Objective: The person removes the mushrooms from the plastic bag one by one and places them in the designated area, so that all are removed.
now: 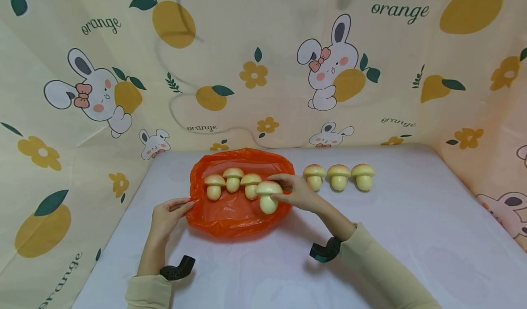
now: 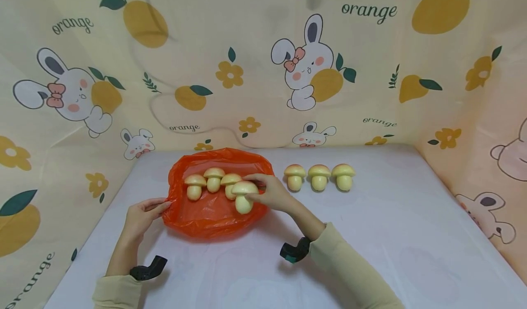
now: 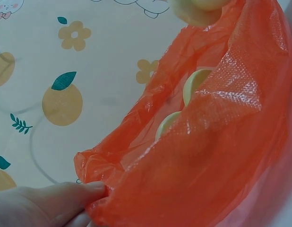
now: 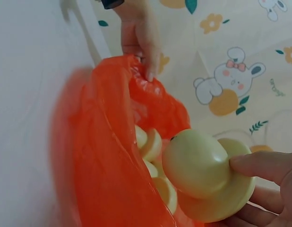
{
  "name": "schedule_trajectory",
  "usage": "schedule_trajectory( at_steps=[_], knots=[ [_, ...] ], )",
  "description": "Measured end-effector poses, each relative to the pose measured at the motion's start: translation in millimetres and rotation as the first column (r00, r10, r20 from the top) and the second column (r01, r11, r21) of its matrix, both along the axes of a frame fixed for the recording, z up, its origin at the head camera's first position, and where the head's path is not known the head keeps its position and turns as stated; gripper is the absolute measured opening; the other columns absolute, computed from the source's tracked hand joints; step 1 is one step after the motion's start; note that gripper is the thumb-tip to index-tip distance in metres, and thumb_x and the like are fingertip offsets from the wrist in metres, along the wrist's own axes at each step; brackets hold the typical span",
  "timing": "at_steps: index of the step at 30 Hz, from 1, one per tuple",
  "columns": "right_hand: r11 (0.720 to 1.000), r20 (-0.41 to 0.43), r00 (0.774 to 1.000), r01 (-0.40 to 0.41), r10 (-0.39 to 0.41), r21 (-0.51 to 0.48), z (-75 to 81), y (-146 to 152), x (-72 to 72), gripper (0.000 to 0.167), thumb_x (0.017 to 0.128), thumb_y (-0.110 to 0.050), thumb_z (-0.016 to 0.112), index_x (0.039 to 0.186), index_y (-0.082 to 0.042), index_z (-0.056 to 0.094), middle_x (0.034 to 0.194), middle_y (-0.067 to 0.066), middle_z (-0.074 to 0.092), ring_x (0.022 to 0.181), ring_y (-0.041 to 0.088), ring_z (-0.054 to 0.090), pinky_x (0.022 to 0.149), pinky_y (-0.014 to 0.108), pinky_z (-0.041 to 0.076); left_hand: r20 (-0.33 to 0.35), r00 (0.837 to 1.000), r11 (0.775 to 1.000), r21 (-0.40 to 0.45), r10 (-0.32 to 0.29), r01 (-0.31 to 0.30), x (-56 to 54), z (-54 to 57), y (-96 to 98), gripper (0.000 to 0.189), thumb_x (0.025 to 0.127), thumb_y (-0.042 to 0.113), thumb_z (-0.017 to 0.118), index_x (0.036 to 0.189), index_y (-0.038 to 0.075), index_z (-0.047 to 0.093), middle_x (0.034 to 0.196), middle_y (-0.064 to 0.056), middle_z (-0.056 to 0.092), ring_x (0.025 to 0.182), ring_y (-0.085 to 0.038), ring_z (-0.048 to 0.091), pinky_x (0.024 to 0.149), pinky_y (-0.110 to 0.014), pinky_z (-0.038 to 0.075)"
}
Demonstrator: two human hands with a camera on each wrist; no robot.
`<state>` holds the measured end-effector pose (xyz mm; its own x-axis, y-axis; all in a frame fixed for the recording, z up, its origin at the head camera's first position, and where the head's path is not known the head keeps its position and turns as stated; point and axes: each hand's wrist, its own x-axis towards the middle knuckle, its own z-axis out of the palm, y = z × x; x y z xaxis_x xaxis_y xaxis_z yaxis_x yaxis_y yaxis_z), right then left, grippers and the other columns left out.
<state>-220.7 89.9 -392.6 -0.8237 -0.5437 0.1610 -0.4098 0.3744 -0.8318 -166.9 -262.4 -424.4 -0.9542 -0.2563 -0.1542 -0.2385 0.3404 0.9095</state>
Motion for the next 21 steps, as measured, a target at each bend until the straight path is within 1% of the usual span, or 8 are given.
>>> schedule_trajectory(
  at_steps=[7, 10, 14, 17, 21],
  knots=[
    [0.999, 0.035, 0.999, -0.014, 0.015, -0.029, 2.3, 15, 1.6, 0.047, 0.087, -0.013, 0.070, 0.129, 0.002, 0.057, 0.126, 0.021, 0.063, 0.117, 0.035, 0.061, 0.100, 0.046, 0.052, 0.009, 1.000, 1.000, -0.004, 0.004, -0.004, -1.2, -1.5, 0.3, 0.047, 0.089, 0.030, 0.069, 0.121, -0.004, 0.063, 0.097, 0.001, 0.076, 0.074, 0.009, 0.064, 0.076, -0.010, 0.055],
    [1.000, 0.010, 1.000, -0.011, 0.011, -0.017, 1.7, 22, 3.0, 0.046, 0.087, -0.014, 0.070, 0.128, 0.002, 0.057, 0.125, 0.020, 0.064, 0.116, 0.034, 0.062, 0.099, 0.045, 0.052, 0.012, 1.000, 1.000, -0.008, 0.006, -0.006, -1.0, -1.6, 0.3, 0.047, 0.089, 0.031, 0.068, 0.121, -0.003, 0.063, 0.099, 0.000, 0.076, 0.075, 0.009, 0.064, 0.077, -0.010, 0.055],
    [1.000, -0.008, 1.000, -0.012, 0.012, -0.029, -0.2, 30, 5.0, 0.045, 0.087, -0.011, 0.070, 0.127, 0.003, 0.058, 0.121, 0.020, 0.064, 0.113, 0.034, 0.062, 0.099, 0.044, 0.053, 0.011, 1.000, 1.000, -0.008, 0.007, -0.007, -1.0, -1.2, 0.8, 0.047, 0.089, 0.030, 0.068, 0.121, -0.003, 0.063, 0.098, 0.001, 0.076, 0.074, 0.009, 0.064, 0.077, -0.010, 0.055],
    [0.999, -0.004, 1.000, -0.017, 0.016, -0.039, -0.8, 36, 6.4, 0.044, 0.086, -0.010, 0.069, 0.127, 0.004, 0.058, 0.119, 0.020, 0.063, 0.113, 0.035, 0.062, 0.099, 0.044, 0.053, 0.011, 1.000, 1.000, -0.007, 0.008, -0.007, -0.9, -0.8, 1.2, 0.046, 0.090, 0.030, 0.068, 0.121, -0.004, 0.063, 0.096, 0.002, 0.076, 0.074, 0.009, 0.063, 0.076, -0.010, 0.055],
    [0.999, -0.002, 1.000, -0.013, 0.013, -0.030, -2.0, 43, 7.8, 0.044, 0.087, -0.011, 0.070, 0.127, 0.003, 0.058, 0.119, 0.019, 0.063, 0.114, 0.035, 0.063, 0.099, 0.043, 0.053, 0.013, 1.000, 1.000, -0.006, 0.006, -0.006, -0.5, -0.5, 1.7, 0.046, 0.090, 0.029, 0.068, 0.121, -0.004, 0.063, 0.096, 0.002, 0.076, 0.073, 0.009, 0.063, 0.076, -0.010, 0.055]
  ],
)
